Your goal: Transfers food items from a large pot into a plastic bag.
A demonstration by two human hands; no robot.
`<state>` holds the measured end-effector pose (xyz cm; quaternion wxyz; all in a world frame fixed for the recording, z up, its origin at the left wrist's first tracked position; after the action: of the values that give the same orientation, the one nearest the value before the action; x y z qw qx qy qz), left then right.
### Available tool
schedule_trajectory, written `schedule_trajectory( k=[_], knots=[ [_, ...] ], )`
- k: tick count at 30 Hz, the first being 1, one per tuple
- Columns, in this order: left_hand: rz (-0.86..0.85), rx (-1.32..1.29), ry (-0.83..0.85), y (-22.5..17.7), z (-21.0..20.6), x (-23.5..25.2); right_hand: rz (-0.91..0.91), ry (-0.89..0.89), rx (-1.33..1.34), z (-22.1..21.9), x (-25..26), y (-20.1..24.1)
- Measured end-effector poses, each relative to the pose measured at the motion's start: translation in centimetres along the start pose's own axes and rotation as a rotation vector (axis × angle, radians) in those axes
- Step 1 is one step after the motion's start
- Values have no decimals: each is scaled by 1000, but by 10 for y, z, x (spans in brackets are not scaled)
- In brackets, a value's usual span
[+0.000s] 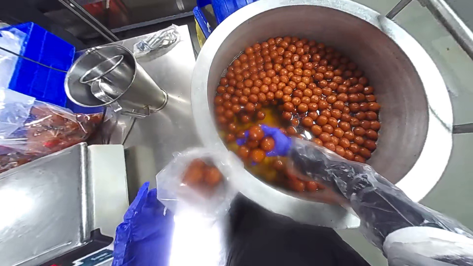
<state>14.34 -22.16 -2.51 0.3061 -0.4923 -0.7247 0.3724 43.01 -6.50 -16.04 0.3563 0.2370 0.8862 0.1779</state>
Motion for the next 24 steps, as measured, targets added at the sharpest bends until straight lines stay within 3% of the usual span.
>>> schedule_trajectory(
  k=[3, 9, 19, 24],
  knots=[
    [-4, 79, 22, 4, -3, -1, 27, 57, 122, -8, -17, 10],
    [88, 70, 78, 7, -5, -3, 104, -88, 372, -25, -44, 14],
    [166, 32, -48, 9, -22, -14, 215, -167, 461, -35, -72, 14],
    [161, 10, 18, 12, -26, -16, 254, -122, 494, -37, -80, 17]
  ],
)
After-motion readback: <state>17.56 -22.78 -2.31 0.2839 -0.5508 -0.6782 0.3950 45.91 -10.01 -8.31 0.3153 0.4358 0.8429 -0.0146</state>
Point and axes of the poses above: each hand's wrist, its own x-axis towards the middle knuckle, its own z-axis out of the back of the hand, y = z × x, the point moved 3 cm from there along x, towards the middle knuckle, and after that the axes turned 1 degree about -y, right-handed, at the moved point
